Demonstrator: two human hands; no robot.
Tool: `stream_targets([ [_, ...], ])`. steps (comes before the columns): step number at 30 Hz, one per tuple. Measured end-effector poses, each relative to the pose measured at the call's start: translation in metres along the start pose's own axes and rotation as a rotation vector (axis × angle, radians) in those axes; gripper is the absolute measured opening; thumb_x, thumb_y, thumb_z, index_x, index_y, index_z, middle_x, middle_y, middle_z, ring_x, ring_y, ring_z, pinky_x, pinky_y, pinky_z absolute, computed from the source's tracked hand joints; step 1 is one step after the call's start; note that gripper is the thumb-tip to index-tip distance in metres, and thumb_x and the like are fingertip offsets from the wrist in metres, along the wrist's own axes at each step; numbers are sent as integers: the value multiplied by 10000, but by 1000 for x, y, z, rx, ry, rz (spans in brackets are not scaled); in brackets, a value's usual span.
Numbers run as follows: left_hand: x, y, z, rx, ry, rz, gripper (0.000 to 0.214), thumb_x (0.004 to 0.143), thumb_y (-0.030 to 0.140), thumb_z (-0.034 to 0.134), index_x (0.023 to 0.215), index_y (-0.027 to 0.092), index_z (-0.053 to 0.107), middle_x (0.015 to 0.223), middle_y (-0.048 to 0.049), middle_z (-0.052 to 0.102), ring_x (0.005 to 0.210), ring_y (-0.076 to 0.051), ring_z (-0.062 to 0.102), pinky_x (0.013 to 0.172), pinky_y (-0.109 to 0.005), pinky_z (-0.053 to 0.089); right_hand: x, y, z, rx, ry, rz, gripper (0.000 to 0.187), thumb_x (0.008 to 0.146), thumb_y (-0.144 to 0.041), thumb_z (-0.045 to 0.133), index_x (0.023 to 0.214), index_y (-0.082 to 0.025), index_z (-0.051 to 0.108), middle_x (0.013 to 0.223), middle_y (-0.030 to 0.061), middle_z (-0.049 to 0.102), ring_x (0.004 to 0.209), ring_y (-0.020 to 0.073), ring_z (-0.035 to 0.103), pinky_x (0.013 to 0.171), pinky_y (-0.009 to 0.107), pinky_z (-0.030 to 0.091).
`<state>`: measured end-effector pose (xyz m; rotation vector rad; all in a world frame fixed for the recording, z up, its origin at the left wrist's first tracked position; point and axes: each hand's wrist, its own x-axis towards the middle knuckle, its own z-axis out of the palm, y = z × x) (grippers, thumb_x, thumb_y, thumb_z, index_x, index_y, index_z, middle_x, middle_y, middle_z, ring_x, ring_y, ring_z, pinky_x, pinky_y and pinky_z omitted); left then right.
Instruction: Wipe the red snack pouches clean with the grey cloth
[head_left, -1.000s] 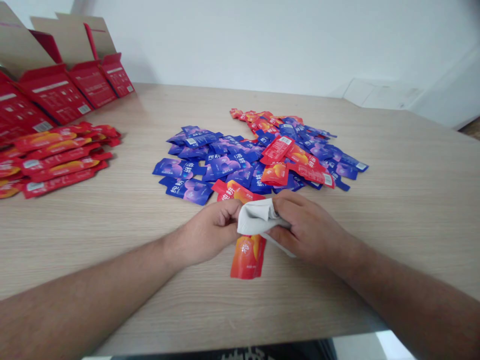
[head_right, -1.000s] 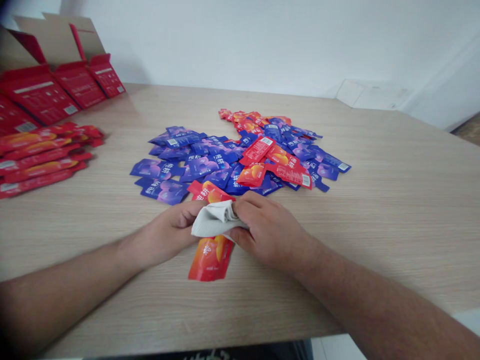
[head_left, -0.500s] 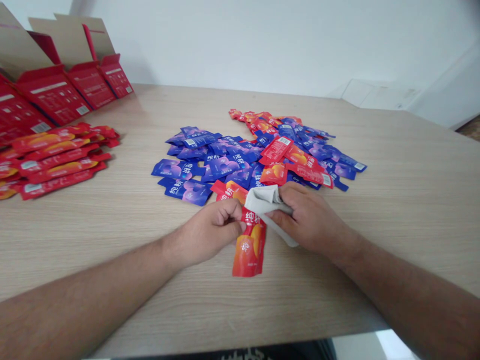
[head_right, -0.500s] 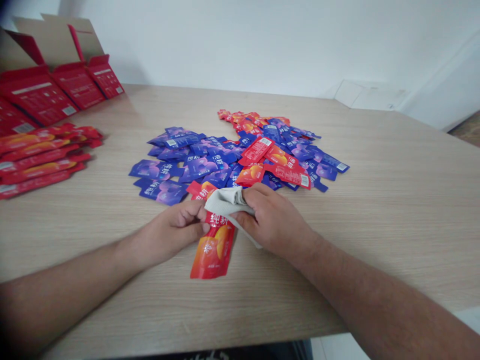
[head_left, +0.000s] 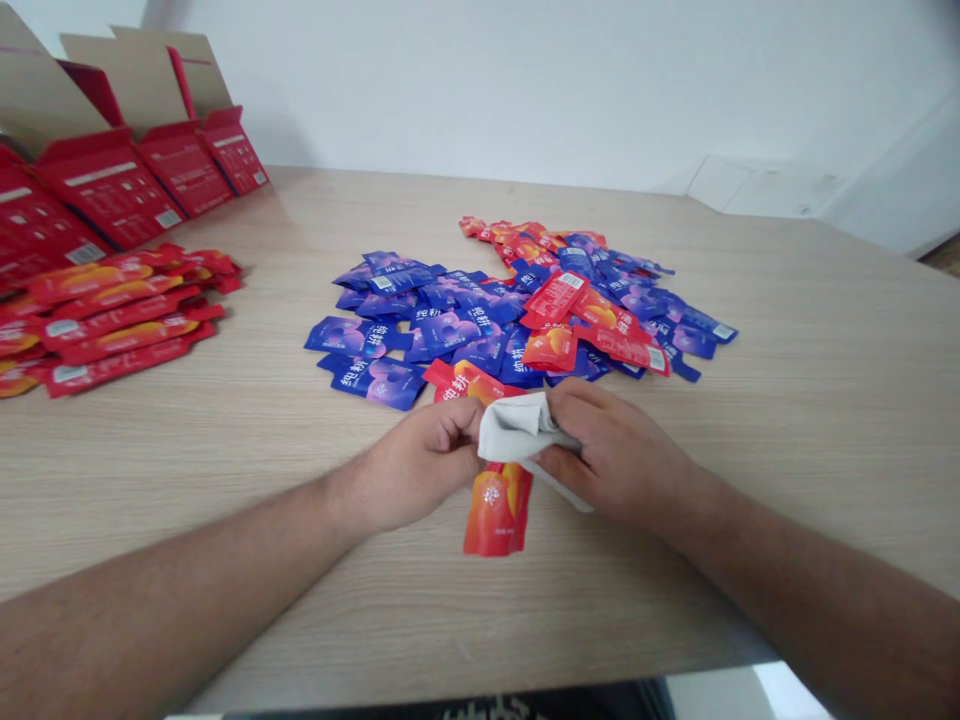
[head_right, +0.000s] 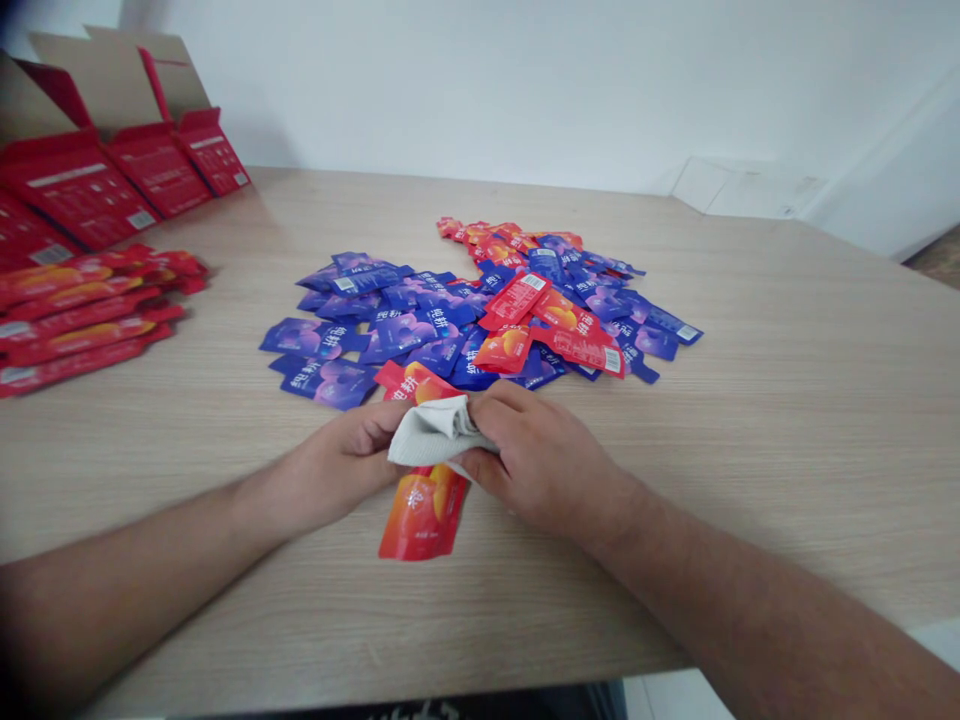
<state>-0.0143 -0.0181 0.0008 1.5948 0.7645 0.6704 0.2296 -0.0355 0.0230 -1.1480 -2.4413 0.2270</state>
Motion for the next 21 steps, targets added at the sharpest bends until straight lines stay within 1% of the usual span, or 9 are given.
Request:
stream_targets([
  [4,1,-1,0,-1,15,-1,95,873,243,685,857,156,653,814,-23,662,753,-152,588,714,-271,500,0,0,0,-55,44,66,161,966,-333,617,931,-191,551,947,70,621,845,223,597,736,342,479],
  [8,1,1,0,-27,0,3,107,857,246,707,861,159,646,834,-27,669,785,-164,609,732,-279,505,-1,-1,0,23,-10,-6,129,959,-309,628,969,-195,568,988,69,632,871,216,606,767,336,488],
  [10,0,3,1,-38,6,-5,128,854,249,712,830,159,624,823,-23,661,775,-158,607,725,-276,506,0,1,0,19,2,5,135,964,-320,622,958,-196,569,983,70,635,863,216,607,763,335,486],
  [12,0,3,1,-52,16,-42,162,861,254,706,802,161,587,791,-9,639,730,-138,592,692,-260,502,2,4,0,-18,46,49,169,971,-354,615,935,-197,565,957,70,635,854,224,604,751,339,478],
  [14,0,2,1,-93,16,-102,180,874,271,692,814,168,557,769,6,621,677,-120,583,645,-244,499,3,5,0,-38,69,75,197,969,-378,619,917,-197,561,933,67,631,846,228,599,742,342,471],
  [16,0,0,2,-150,13,-152,199,880,291,692,836,175,536,762,14,618,640,-110,587,604,-232,499,2,1,0,-15,44,61,173,959,-350,630,928,-193,565,940,64,628,847,223,597,743,340,471],
  [17,1,-1,2,-181,19,-164,214,881,304,697,840,177,530,753,18,615,622,-106,584,584,-225,497,1,-2,-1,8,9,36,145,951,-319,635,930,-192,567,949,62,627,850,217,597,747,337,472],
  [19,1,-2,2,-239,46,-165,263,881,343,711,821,177,517,718,28,596,582,-91,557,542,-204,479,-2,-9,-1,50,-85,-48,88,928,-250,646,929,-197,576,972,55,630,863,207,599,752,328,477],
  [21,1,-1,3,-290,75,-169,307,882,396,718,816,176,513,697,30,583,558,-83,537,513,-193,467,-3,-12,-1,57,-144,-111,69,911,-216,651,924,-203,584,983,52,634,879,209,599,757,330,482],
])
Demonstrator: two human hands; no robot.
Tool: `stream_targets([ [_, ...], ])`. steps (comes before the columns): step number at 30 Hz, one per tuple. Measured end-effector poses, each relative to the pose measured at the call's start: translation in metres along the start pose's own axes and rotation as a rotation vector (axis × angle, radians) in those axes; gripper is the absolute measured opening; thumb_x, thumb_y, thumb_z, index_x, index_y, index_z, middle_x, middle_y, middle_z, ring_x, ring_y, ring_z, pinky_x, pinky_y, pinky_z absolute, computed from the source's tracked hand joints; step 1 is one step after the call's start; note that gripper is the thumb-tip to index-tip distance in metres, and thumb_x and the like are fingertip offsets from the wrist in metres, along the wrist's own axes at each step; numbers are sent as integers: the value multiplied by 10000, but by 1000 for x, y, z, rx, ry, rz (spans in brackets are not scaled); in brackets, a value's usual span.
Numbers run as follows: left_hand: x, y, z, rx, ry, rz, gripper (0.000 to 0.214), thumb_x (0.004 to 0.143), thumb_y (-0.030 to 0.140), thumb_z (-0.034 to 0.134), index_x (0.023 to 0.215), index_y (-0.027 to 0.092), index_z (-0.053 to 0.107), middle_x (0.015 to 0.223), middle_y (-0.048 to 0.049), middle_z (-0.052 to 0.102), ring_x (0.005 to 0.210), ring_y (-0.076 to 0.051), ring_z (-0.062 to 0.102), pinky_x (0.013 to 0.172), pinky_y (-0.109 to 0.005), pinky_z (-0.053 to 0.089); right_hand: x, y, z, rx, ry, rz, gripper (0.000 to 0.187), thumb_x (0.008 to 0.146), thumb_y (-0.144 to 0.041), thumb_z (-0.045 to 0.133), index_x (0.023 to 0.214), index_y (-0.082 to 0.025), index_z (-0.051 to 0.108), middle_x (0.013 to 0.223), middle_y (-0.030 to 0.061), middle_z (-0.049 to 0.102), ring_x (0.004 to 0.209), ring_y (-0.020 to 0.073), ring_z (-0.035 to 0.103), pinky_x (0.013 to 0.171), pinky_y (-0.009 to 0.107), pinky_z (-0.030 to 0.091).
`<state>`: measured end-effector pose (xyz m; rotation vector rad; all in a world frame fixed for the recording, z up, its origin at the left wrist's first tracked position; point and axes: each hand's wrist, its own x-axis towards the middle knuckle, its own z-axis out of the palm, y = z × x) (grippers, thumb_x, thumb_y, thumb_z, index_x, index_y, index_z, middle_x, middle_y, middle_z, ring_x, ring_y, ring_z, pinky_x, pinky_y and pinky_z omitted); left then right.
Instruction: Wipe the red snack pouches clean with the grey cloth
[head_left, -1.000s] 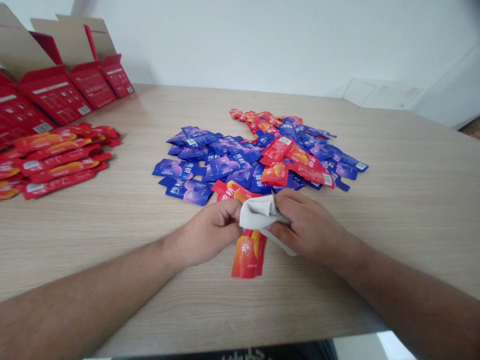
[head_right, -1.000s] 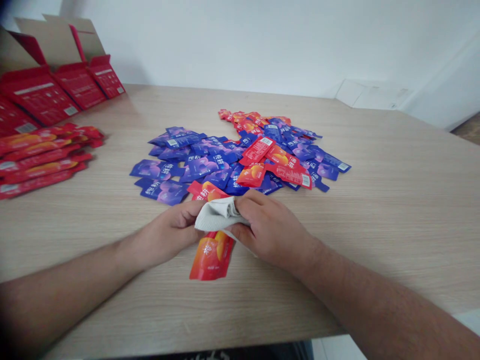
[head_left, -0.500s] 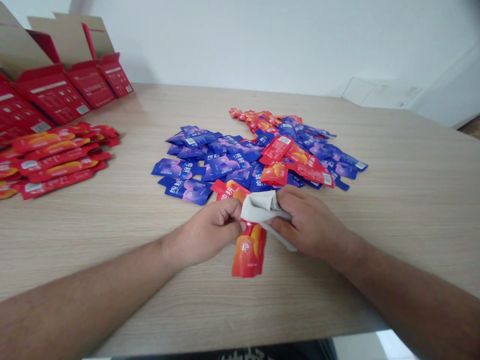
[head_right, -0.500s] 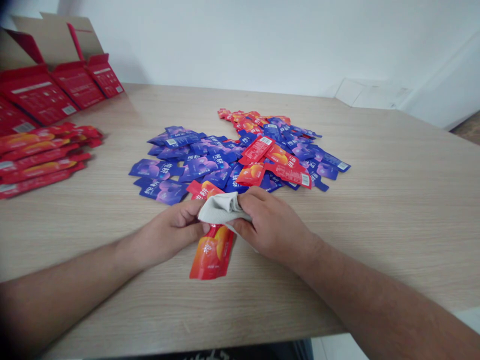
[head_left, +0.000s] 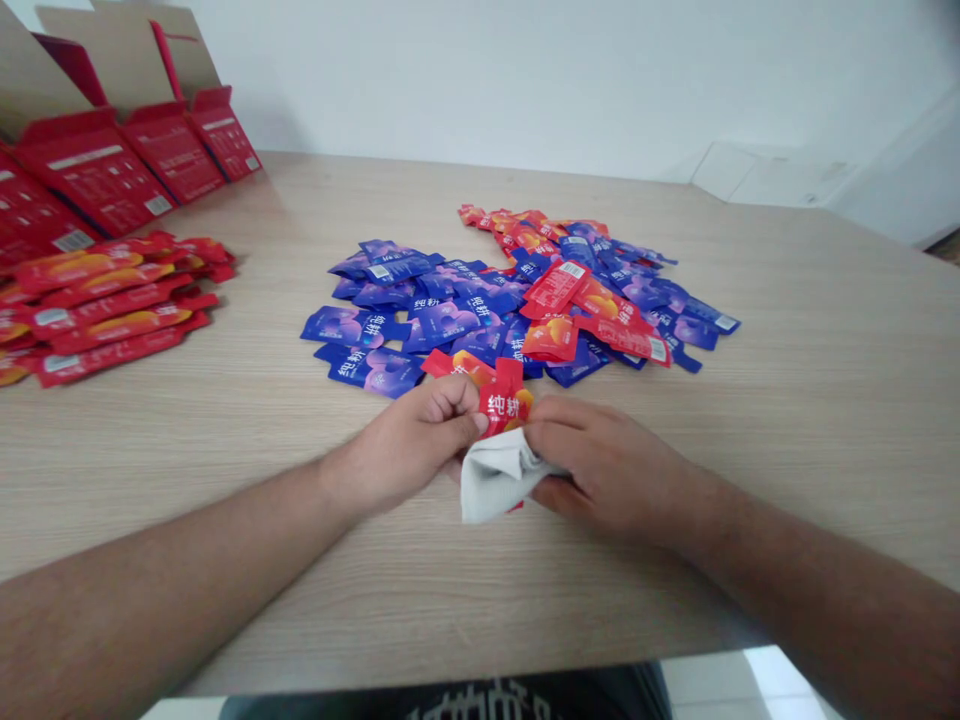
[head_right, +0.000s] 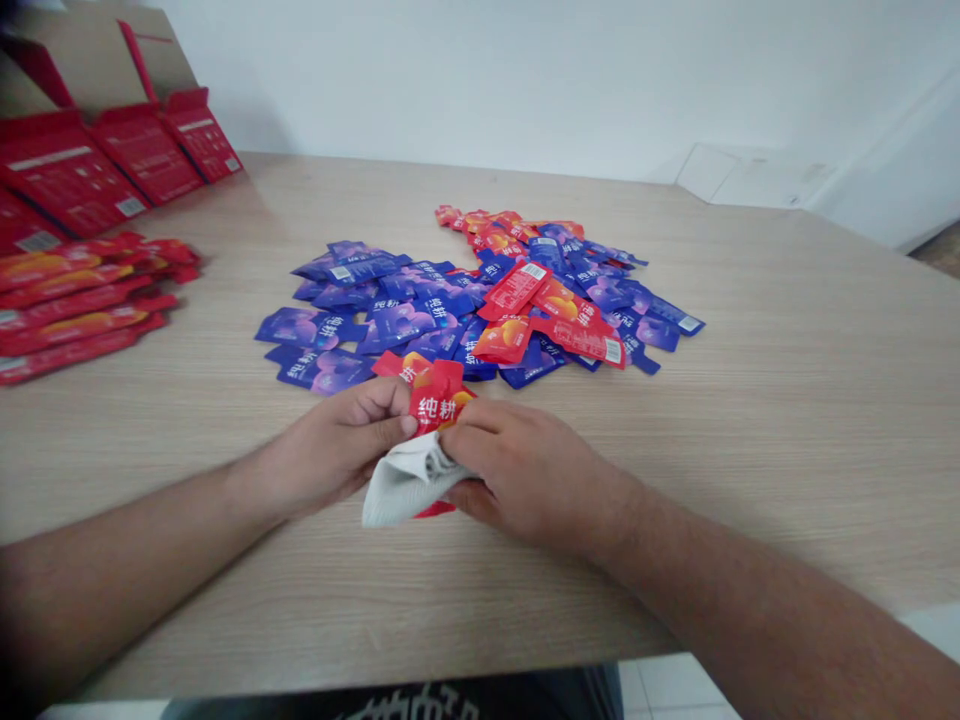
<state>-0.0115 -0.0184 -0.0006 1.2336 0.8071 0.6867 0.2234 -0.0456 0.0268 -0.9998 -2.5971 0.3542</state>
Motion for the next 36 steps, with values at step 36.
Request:
stream_targets([
  [36,1,4,5,-285,180,-5,123,920,222,639,903,189,522,814,-18,684,585,-120,650,526,-234,579,0,9,0,-28,94,-28,60,933,-209,629,972,-184,591,1010,80,630,916,227,589,805,341,470],
])
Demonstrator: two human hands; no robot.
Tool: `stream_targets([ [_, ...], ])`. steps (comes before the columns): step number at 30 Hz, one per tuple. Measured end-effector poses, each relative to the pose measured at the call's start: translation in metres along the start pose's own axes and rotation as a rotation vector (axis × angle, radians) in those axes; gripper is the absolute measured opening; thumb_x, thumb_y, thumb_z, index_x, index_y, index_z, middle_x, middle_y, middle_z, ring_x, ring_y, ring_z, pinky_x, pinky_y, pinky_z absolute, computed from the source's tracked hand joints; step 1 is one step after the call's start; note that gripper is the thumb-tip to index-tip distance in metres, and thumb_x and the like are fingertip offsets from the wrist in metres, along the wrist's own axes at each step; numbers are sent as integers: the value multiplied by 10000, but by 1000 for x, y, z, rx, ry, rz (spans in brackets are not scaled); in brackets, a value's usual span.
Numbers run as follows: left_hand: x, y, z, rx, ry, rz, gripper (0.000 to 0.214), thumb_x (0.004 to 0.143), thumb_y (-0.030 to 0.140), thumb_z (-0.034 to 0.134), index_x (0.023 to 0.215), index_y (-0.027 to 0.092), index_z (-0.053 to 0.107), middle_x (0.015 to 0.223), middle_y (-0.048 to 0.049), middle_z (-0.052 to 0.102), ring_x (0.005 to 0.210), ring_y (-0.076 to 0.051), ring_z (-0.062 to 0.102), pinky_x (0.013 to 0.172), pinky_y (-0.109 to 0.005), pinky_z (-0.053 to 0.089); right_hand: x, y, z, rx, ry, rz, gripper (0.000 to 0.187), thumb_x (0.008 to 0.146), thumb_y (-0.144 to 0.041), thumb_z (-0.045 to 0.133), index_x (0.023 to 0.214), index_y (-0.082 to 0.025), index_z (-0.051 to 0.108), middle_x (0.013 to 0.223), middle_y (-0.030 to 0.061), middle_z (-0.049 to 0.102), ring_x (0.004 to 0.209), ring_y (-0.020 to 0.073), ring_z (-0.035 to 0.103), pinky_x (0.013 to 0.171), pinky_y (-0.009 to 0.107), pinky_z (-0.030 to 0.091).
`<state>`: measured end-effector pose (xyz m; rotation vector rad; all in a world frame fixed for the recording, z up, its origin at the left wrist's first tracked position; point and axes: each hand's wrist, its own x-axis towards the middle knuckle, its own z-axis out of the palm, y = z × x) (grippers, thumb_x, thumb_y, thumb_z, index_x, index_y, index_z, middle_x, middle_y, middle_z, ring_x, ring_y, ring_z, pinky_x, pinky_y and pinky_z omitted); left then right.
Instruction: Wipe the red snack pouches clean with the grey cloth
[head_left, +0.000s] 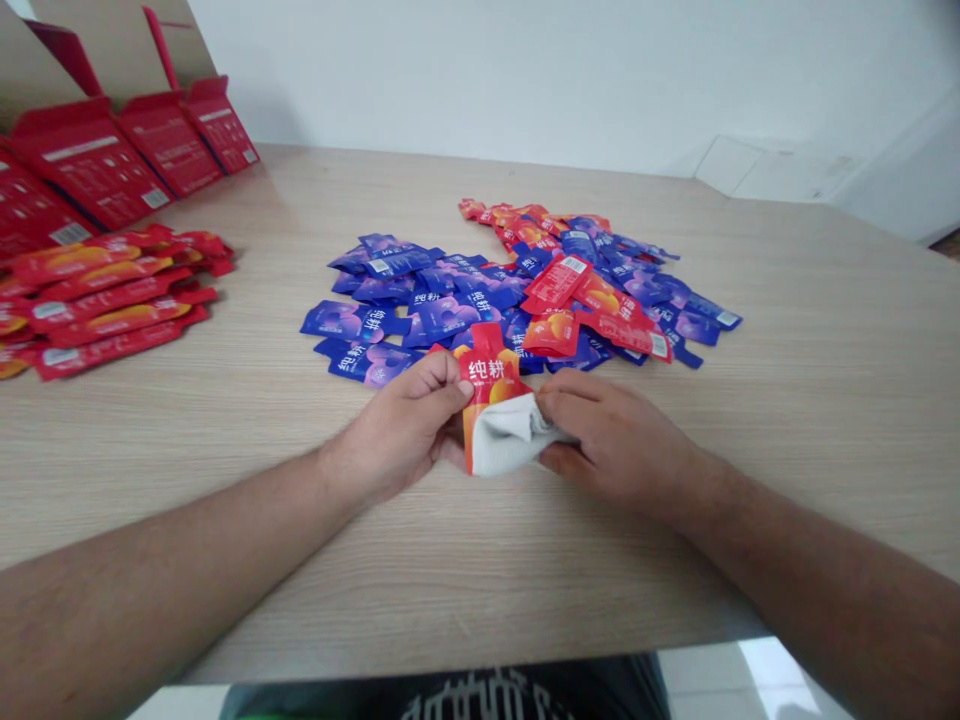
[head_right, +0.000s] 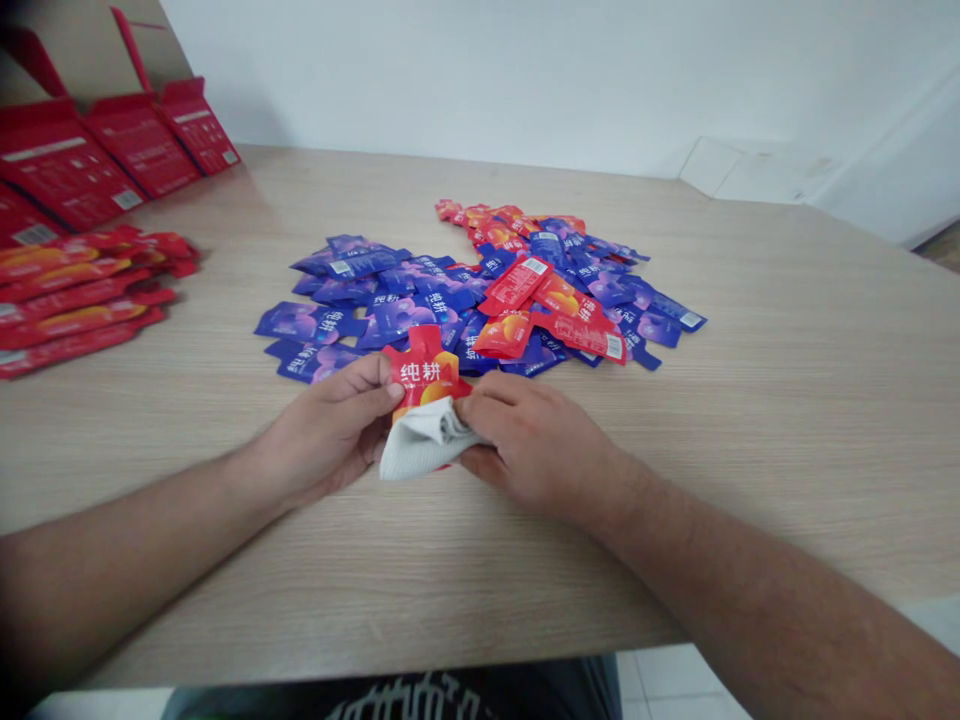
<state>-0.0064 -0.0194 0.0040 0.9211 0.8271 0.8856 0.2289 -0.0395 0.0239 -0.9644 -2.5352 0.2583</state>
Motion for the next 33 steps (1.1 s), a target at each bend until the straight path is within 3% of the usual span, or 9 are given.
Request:
stream_targets([
  [2,0,0,0,-2,3,5,103,925,203,625,900,186,527,805,-14,678,571,-113,643,517,-228,575,1,2,-1,24,25,30,72,934,-218,637,950,-181,577,998,81,622,906,221,588,800,330,469],
  [7,0,2,2,-5,10,-9,90,935,177,591,903,187,508,782,-12,674,553,-114,635,512,-236,577,2,3,-1,99,-133,-79,78,906,-181,660,937,-200,591,998,47,622,916,206,585,800,311,463],
  [13,1,2,1,4,28,23,120,917,205,625,897,190,507,747,4,645,529,-106,606,479,-216,554,2,8,0,36,6,69,121,939,-267,647,939,-176,566,962,72,610,860,213,581,759,328,468],
  [19,0,-1,-1,69,-32,32,162,918,261,651,915,197,502,768,7,651,549,-104,601,485,-203,525,1,-1,1,53,-121,-17,59,917,-212,655,937,-204,600,1002,48,638,893,207,596,780,324,476],
  [24,-3,-4,-4,221,-152,-8,261,922,377,687,890,200,498,754,24,620,605,-102,598,531,-196,504,0,4,1,-24,102,119,136,952,-300,647,950,-180,583,966,73,632,867,217,597,760,335,481],
  [29,-3,-3,-6,355,-207,55,282,940,416,645,862,191,495,747,31,561,596,-86,530,524,-193,451,-1,-5,2,28,11,-40,66,936,-240,645,961,-206,593,989,58,651,889,216,602,761,327,483],
  [33,-3,-2,-7,447,-251,53,222,947,372,621,908,190,500,822,15,587,641,-99,562,577,-228,496,0,-1,0,-16,128,88,103,946,-270,653,979,-194,593,997,71,657,909,225,615,805,343,496],
])
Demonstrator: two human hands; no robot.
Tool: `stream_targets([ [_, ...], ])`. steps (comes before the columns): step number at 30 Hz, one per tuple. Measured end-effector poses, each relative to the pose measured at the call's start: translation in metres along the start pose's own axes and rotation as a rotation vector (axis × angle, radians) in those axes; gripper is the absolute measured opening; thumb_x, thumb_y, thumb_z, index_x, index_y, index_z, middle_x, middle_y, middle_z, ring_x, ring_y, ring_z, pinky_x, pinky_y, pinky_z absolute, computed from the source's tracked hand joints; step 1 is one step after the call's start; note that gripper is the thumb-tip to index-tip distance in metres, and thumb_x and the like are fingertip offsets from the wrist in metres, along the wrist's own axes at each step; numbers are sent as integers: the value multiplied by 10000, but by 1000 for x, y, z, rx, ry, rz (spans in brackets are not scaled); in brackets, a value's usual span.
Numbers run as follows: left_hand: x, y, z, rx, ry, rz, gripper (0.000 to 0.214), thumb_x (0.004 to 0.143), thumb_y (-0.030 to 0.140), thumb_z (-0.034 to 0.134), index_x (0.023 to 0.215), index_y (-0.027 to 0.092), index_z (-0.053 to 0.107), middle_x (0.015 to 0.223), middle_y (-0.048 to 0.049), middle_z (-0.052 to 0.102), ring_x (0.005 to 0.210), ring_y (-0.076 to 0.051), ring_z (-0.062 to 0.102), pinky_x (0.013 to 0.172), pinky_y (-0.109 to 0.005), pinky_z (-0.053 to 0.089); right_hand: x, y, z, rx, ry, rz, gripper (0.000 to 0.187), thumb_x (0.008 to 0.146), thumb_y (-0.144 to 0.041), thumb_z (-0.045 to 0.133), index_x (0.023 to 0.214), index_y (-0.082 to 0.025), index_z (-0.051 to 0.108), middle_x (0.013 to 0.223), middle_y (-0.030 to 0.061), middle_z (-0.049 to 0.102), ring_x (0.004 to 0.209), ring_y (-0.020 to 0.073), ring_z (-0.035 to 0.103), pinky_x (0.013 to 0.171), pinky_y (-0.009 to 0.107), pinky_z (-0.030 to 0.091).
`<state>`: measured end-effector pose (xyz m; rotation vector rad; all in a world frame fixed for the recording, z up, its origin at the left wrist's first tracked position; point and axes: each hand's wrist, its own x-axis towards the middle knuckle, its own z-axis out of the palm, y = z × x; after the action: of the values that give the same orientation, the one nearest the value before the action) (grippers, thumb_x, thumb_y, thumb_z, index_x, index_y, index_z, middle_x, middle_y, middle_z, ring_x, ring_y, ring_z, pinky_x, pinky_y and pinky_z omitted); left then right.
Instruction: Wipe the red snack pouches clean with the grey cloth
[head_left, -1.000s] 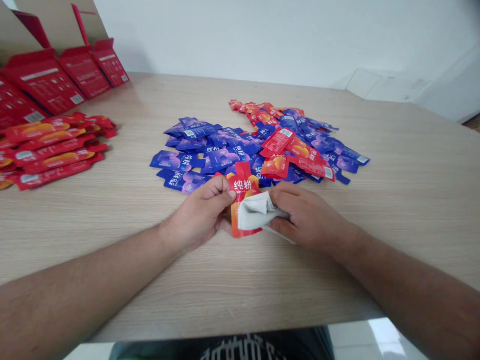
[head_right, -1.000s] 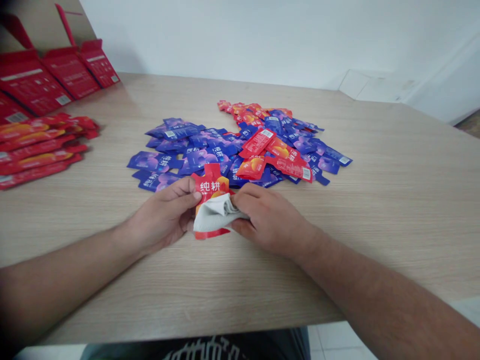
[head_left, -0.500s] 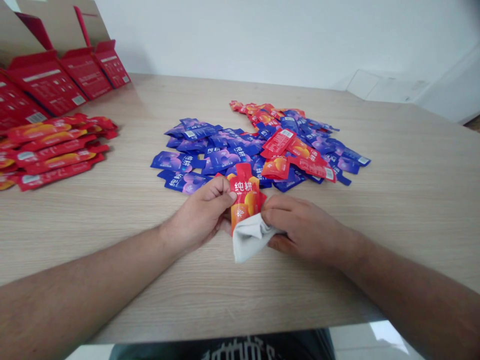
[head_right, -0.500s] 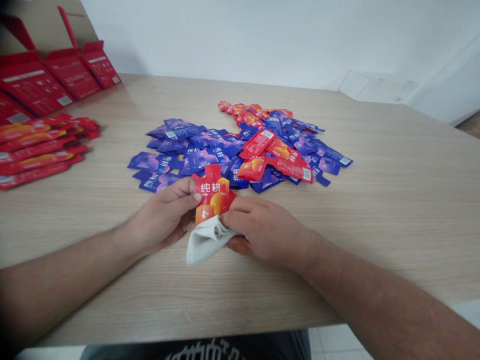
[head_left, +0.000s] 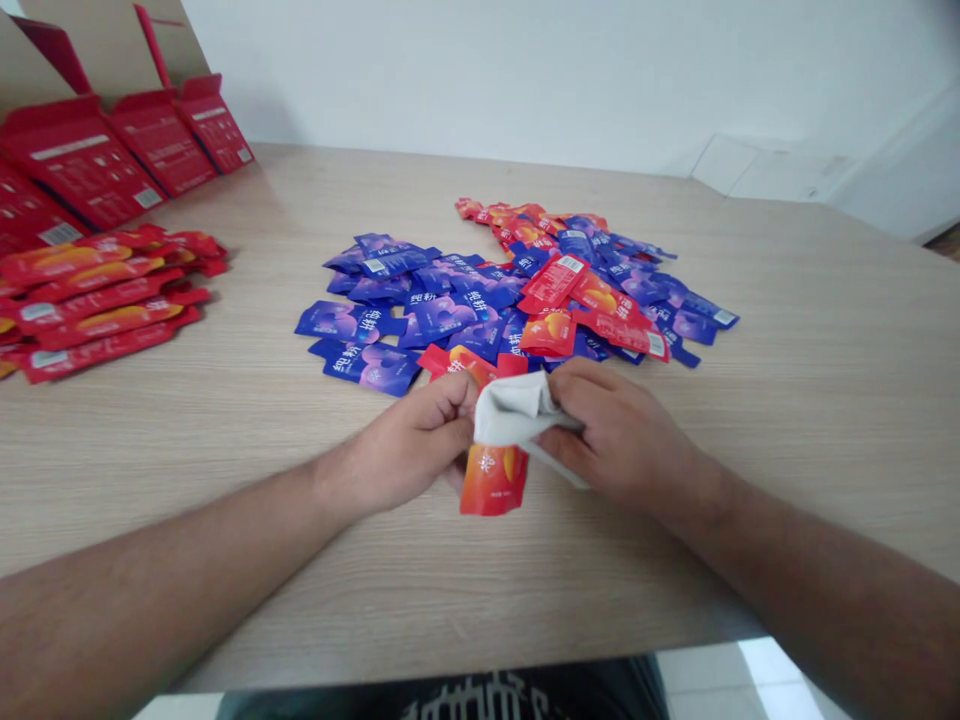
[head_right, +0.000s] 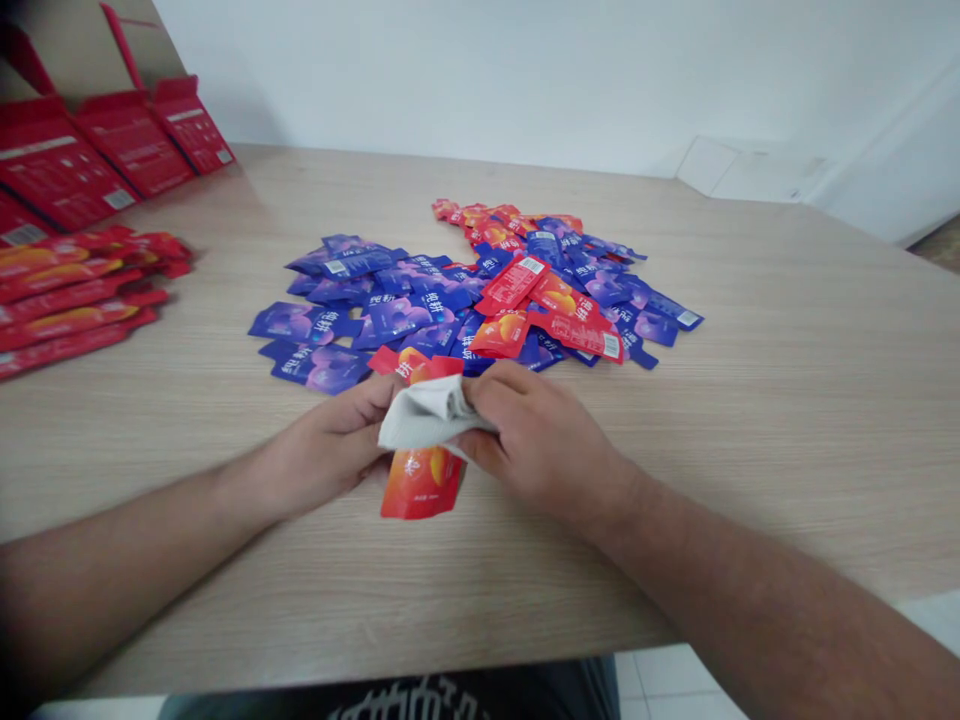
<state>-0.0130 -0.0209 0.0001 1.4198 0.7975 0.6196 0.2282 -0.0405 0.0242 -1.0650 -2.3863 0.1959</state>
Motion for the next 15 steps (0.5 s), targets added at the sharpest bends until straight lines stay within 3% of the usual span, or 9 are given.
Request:
stream_targets([
  [3,-1,1,0,3,3,-27,206,954,366,601,934,194,490,856,8,600,660,-107,577,605,-252,524,1,4,-1,-25,63,63,146,947,-311,662,932,-191,580,941,66,643,875,226,607,778,341,494],
  [8,-2,6,1,46,26,20,240,935,339,635,831,185,483,755,30,552,603,-82,524,537,-195,443,0,1,0,76,-94,-92,94,962,-277,627,994,-200,584,1012,69,650,917,219,611,799,332,496],
  [12,-2,4,2,-35,11,-22,231,948,378,615,890,199,482,793,17,589,625,-100,560,552,-209,476,2,7,-1,-23,36,67,156,965,-333,638,930,-200,565,946,71,635,876,228,603,767,343,485],
  [15,-1,2,1,-24,13,-8,235,940,366,633,885,195,481,780,20,578,615,-94,550,541,-196,461,2,5,-1,1,19,48,156,959,-322,647,922,-202,554,933,62,623,849,216,589,752,333,477],
])
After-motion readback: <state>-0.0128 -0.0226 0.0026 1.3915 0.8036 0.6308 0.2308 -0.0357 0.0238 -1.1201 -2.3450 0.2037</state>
